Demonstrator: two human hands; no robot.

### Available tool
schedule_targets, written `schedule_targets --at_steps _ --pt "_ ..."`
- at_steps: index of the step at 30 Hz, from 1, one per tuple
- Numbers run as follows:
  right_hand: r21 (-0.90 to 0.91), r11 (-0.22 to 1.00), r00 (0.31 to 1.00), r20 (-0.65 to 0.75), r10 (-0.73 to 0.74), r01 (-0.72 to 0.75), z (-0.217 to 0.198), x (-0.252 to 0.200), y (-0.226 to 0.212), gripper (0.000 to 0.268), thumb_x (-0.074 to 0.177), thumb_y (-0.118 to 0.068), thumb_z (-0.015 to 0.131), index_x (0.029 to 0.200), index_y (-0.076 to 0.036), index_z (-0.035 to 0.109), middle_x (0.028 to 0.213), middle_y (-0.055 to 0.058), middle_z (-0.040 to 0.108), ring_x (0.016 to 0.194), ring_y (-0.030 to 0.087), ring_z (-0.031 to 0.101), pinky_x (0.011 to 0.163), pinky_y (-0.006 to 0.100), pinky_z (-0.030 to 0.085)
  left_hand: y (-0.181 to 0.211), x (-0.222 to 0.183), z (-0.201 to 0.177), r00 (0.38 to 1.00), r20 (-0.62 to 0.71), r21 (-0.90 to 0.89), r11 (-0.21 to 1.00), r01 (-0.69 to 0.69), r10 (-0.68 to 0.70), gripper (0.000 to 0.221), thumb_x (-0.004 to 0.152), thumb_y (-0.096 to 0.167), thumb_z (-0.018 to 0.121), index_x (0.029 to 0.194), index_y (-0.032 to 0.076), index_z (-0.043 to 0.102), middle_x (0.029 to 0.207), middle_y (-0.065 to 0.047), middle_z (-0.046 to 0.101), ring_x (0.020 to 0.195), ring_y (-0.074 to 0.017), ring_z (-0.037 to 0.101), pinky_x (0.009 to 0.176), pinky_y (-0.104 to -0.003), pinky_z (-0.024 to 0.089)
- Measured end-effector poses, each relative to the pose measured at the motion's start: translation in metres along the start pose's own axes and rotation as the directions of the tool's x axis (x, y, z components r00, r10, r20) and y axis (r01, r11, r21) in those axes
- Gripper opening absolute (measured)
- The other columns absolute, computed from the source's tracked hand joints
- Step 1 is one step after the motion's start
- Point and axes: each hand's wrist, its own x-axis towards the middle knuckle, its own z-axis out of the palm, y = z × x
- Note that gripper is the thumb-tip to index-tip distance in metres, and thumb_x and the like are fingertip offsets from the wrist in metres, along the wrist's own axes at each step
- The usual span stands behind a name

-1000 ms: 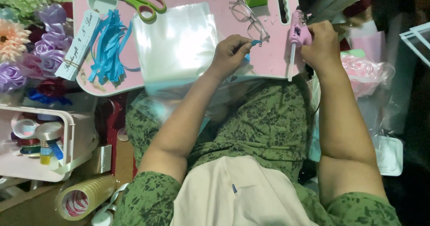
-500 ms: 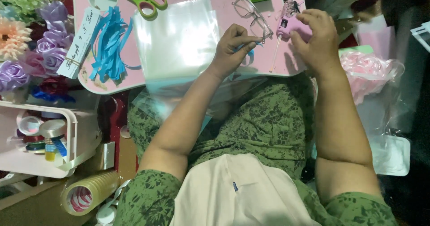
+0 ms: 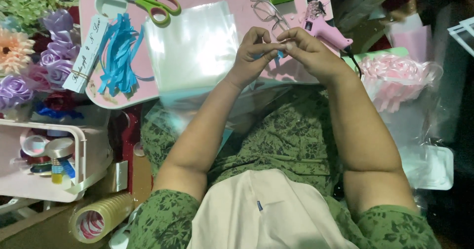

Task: Preparing decorative packaging by cutting ribbons and using a hot glue gun to assemble components on a work table.

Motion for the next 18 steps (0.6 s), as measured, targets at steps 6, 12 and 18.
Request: schedule_targets --at_steps 6,12,18 --pt "0.025 0.996 0.985 0.15 -0.088 0.085 -0.009 0.012 0.009 0.036 0.103 -0.037 0.049 0.131 -0.015 0.049 0.117 0.0 0.05 0.112 0.012 0.048 0.099 0.028 0.037 0.001 -0.001 0.0 1.0 0.008 -0.056 0.998 0.026 -0.025 0.019 0.1 0.017 0.068 0.118 0.024 0.073 0.106 0.003 0.04 0.109 -0.0147 0.045 0.104 -0.03 0.042" --pt "0.209 0.969 0.978 0.127 -0.164 0.135 -0.013 0.02 0.017 0.028 0.104 -0.015 0.058 0.129 -0.011 0.048 0.1 0.0 0.06 0.1 0.01 0.059 0.095 0.025 0.048 0.001 -0.002 0.0 0.997 0.01 -0.048 0.995 0.083 -0.083 0.027 0.099 0.011 0.069 0.12 0.029 0.072 0.105 0.004 0.042 0.107 -0.014 0.046 0.092 -0.025 0.05" --pt "0.257 0.954 0.978 0.1 -0.185 0.155 -0.029 0.015 0.013 0.028 0.102 -0.011 0.06 0.128 -0.015 0.048 0.102 0.001 0.062 0.099 0.008 0.058 0.095 0.023 0.043 -0.004 -0.004 -0.005 0.962 -0.129 0.009 0.969 0.246 -0.243 0.037 0.104 0.011 0.058 0.139 0.022 0.056 0.097 0.002 0.049 0.095 -0.0136 0.052 0.096 -0.031 0.049"
